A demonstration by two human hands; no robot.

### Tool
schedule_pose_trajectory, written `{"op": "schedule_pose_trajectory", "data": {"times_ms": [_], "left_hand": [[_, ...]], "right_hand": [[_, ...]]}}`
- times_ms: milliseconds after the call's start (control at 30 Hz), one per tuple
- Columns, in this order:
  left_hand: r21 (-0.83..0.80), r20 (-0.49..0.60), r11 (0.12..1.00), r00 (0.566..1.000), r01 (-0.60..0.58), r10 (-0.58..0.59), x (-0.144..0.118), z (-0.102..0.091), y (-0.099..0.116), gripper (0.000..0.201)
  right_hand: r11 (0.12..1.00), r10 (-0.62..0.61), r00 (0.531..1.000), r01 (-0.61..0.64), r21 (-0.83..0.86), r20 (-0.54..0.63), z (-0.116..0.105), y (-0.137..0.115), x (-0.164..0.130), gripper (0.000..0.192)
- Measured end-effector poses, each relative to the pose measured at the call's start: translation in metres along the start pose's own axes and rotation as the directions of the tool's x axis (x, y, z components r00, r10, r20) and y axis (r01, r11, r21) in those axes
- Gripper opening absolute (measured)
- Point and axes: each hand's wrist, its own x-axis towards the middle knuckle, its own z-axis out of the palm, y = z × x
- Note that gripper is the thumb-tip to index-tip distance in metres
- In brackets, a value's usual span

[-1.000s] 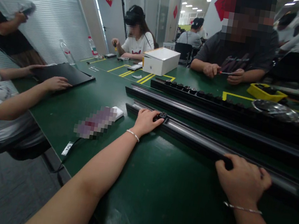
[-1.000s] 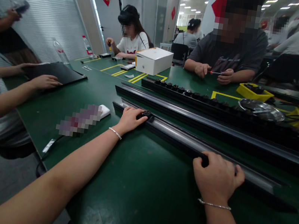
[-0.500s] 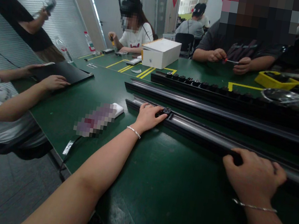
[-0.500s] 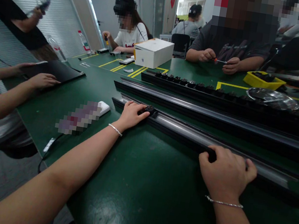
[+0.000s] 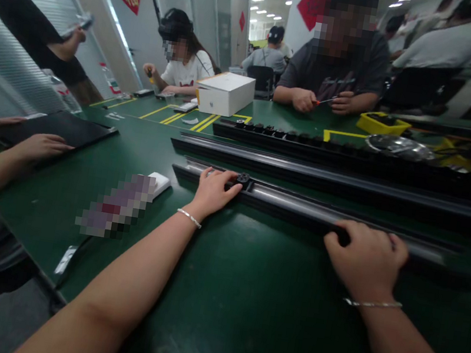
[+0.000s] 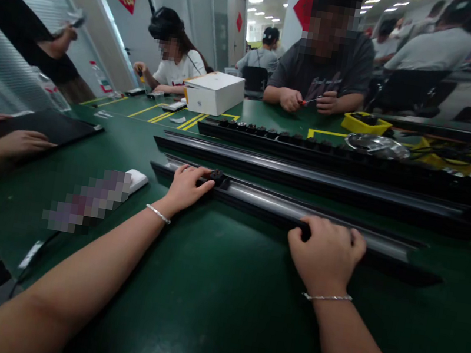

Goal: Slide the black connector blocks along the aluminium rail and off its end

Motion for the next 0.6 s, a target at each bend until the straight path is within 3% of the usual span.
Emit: {"op": "schedule_pose_trajectory", "data": {"times_ms": [600], "left_hand": [[0.015, 0.028, 1.000, 1.000, -0.002, 0.002, 0.0011, 0.0001, 0.0041, 0.027]], "right_hand": [[0.998, 0.051, 0.998, -0.052, 0.030, 0.032, -0.0052, -0.0070, -0.0007, 0.029]]}}
